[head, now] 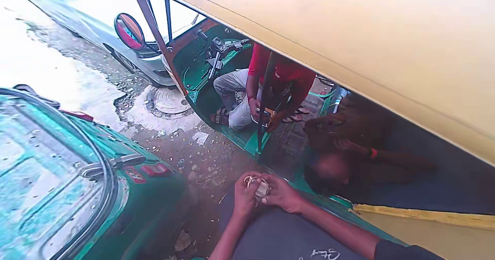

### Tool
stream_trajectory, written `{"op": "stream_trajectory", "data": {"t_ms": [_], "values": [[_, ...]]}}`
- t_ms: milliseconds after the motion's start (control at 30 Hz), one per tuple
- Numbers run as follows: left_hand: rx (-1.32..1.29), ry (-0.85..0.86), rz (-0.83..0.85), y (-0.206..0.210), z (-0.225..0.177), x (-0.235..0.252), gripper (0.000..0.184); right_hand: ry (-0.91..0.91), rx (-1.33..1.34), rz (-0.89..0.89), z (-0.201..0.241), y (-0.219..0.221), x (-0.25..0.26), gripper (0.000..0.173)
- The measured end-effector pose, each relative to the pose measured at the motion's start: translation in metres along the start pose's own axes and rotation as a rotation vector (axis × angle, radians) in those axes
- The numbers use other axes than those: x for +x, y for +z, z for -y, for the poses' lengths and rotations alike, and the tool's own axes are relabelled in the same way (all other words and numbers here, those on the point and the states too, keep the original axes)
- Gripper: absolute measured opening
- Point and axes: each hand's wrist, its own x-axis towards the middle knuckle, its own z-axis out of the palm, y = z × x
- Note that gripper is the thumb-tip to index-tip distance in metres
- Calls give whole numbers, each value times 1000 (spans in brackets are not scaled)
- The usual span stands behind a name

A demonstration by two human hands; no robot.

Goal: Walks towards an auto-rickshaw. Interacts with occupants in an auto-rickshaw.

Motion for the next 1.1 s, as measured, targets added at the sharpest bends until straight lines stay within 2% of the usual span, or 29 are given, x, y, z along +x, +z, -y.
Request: {"op": "stream_trajectory", "data": {"t_ms": [133, 300, 433, 533, 600, 733, 900, 1033, 1100], "values": [[-7, 7, 53, -29, -15, 44, 16, -31, 23, -21, 10, 11, 40, 68], [-9, -61, 165, -72, -30, 105, 17, 10, 82, -232, 17, 32, 81, 66], [-10, -105, 430, -102, -48, 140, 15, -119, 161, -325, 2, 66, 120, 57], [49, -126, 678, -126, -57, 158, 15, -238, 109, -444, -11, 96, 154, 38], [54, -186, 797, -146, -63, 167, 15, -227, 132, -501, -15, 118, 164, 32], [92, -271, 924, -180, -82, 201, 14, -230, 236, -543, -16, 155, 196, 38], [121, -363, 1058, -189, -87, 205, 15, -232, 328, -686, -15, 187, 195, 36], [295, -173, 1166, -179, -85, 210, 20, -240, 325, -734, -8, 183, 195, 61], [375, -77, 1220, -177, -84, 207, 23, -190, 327, -790, -7, 181, 194, 61]]}}
